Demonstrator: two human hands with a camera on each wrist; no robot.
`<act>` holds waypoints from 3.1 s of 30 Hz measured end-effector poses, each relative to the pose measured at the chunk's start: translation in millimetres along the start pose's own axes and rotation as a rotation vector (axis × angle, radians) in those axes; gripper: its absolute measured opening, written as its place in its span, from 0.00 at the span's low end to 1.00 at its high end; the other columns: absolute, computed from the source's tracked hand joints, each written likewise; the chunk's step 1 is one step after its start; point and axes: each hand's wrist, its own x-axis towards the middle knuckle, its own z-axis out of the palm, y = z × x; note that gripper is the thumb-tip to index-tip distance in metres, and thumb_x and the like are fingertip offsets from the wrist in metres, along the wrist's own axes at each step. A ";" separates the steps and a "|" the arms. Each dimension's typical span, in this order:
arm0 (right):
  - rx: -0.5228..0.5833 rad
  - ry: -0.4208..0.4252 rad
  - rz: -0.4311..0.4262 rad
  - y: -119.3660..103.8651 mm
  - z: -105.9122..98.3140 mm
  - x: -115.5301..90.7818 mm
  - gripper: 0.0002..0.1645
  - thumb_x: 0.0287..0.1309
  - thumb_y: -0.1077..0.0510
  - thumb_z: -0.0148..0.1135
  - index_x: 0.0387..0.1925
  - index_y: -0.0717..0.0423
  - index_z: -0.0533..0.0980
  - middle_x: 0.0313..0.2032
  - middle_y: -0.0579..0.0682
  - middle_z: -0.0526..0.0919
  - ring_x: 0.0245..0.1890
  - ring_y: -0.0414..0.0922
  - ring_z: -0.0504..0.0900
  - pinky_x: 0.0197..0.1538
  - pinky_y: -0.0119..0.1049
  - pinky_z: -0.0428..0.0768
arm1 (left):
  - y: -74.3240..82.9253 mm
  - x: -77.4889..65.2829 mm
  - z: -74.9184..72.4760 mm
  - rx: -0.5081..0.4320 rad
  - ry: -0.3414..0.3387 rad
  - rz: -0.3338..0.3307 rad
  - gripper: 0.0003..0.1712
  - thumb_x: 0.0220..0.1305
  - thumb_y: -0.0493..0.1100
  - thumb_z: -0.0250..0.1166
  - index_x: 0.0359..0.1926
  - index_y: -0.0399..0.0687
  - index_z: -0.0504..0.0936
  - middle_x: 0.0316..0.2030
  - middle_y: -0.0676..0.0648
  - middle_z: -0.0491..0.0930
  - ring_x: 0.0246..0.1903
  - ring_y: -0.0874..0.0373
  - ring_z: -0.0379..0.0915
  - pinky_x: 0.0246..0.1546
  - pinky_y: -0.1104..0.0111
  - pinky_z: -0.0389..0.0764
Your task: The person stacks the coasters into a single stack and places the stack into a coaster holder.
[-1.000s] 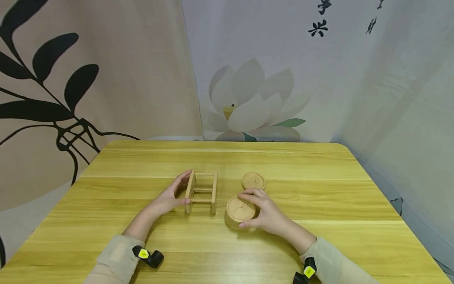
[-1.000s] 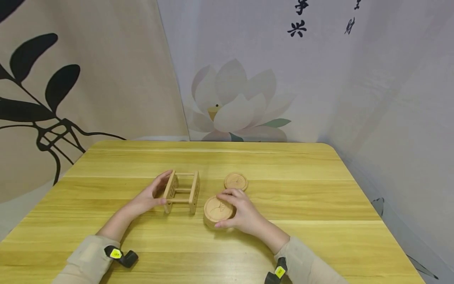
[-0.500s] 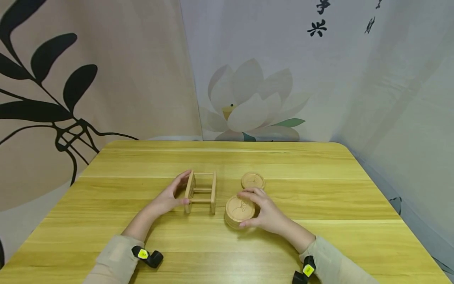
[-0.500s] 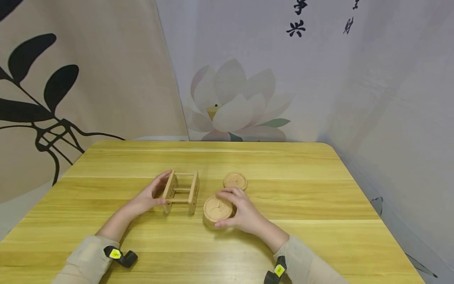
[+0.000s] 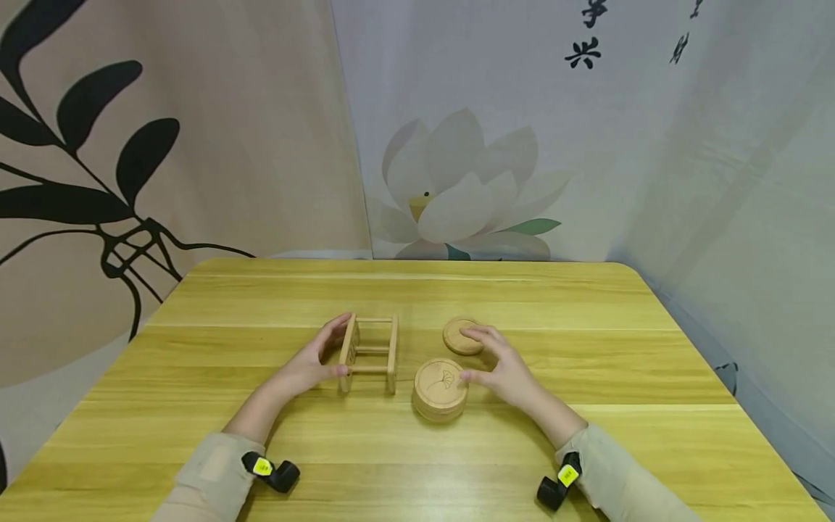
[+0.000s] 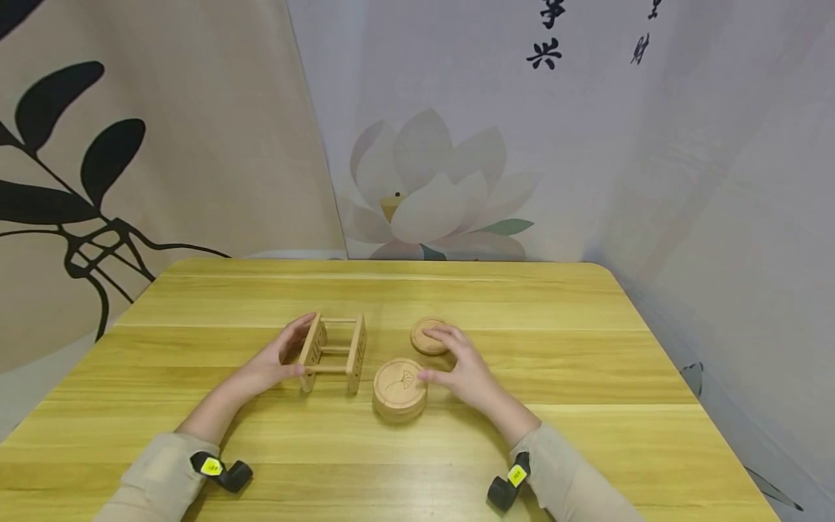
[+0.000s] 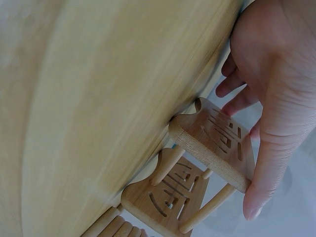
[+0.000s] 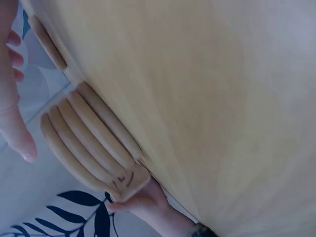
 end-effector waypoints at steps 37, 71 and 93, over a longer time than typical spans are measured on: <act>-0.181 -0.036 0.096 43.8 -22.4 31.6 0.48 0.44 0.47 0.77 0.66 0.58 0.67 0.63 0.60 0.67 0.63 0.59 0.61 0.64 0.59 0.58 | 3.6 -0.3 1.1 -0.016 0.001 -0.003 0.52 0.59 0.48 0.69 0.75 0.50 0.46 0.69 0.35 0.54 0.66 0.35 0.47 0.61 0.35 0.43; -0.311 -0.135 0.084 45.1 -20.0 42.4 0.49 0.44 0.46 0.76 0.65 0.59 0.68 0.61 0.60 0.68 0.62 0.60 0.62 0.63 0.57 0.61 | 3.2 -0.2 0.6 -0.002 0.007 -0.042 0.51 0.60 0.40 0.68 0.75 0.53 0.46 0.69 0.35 0.53 0.67 0.34 0.46 0.61 0.34 0.42; -0.249 -0.011 0.097 40.1 -19.2 37.3 0.48 0.43 0.45 0.77 0.64 0.61 0.69 0.58 0.57 0.70 0.61 0.56 0.64 0.62 0.54 0.64 | 1.6 -1.3 -0.2 -0.006 0.000 -0.020 0.51 0.59 0.41 0.69 0.75 0.52 0.47 0.69 0.36 0.54 0.67 0.35 0.47 0.61 0.35 0.43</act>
